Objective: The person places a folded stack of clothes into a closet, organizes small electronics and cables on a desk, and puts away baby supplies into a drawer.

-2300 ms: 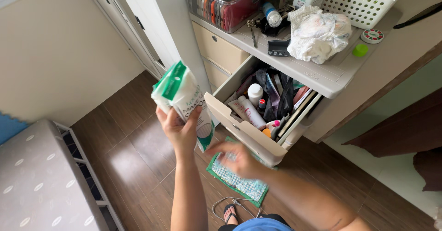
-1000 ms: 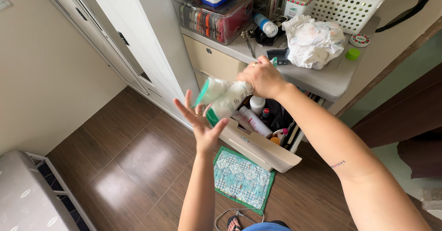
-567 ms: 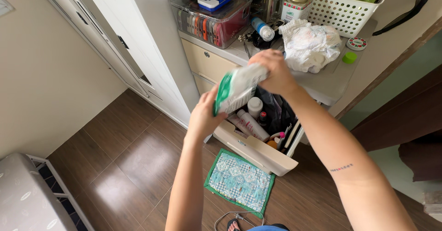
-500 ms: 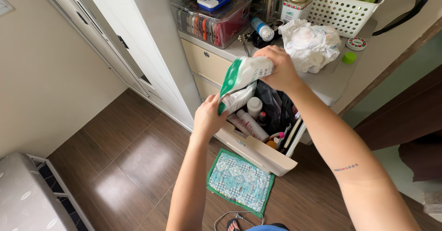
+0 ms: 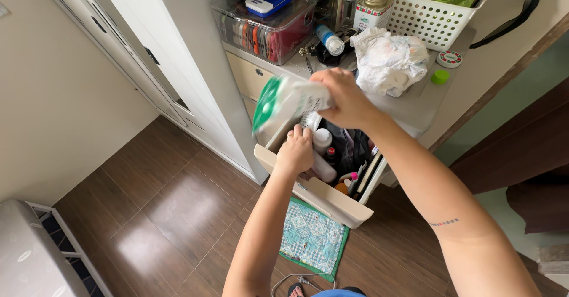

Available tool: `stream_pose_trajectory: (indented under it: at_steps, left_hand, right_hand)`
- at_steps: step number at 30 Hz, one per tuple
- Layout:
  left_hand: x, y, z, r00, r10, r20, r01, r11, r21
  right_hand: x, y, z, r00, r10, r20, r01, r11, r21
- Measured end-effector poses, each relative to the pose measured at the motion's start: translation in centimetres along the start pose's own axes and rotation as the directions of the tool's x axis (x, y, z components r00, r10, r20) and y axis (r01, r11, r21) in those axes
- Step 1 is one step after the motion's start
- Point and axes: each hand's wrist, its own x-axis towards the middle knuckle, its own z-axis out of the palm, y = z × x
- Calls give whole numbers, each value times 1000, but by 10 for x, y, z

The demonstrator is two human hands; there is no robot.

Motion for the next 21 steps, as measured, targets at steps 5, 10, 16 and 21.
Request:
stream_pose_trajectory:
  at_steps: [5, 10, 16, 21]
  left_hand:
    - [-26, -26, -26, 964, -133, -232, 48, 939, -340]
    - [-56, -33, -74, 816, -529, -233, -6, 397, -918]
    - [-51, 34, -116, 986, -155, -60, 145, 979, -141]
    - [-41, 32, -98, 987, -160, -33, 160, 987, 10]
  right_hand:
    - [-4, 12, 25, 981, -194, 4, 193, 977, -86]
    - [-15, 36, 75, 980, -137, 143, 146, 988, -56]
    - [-29, 35, 115, 990, -138, 10, 120, 818, -563]
    - [-52, 33, 123, 927, 326, 187, -105, 702, -704]
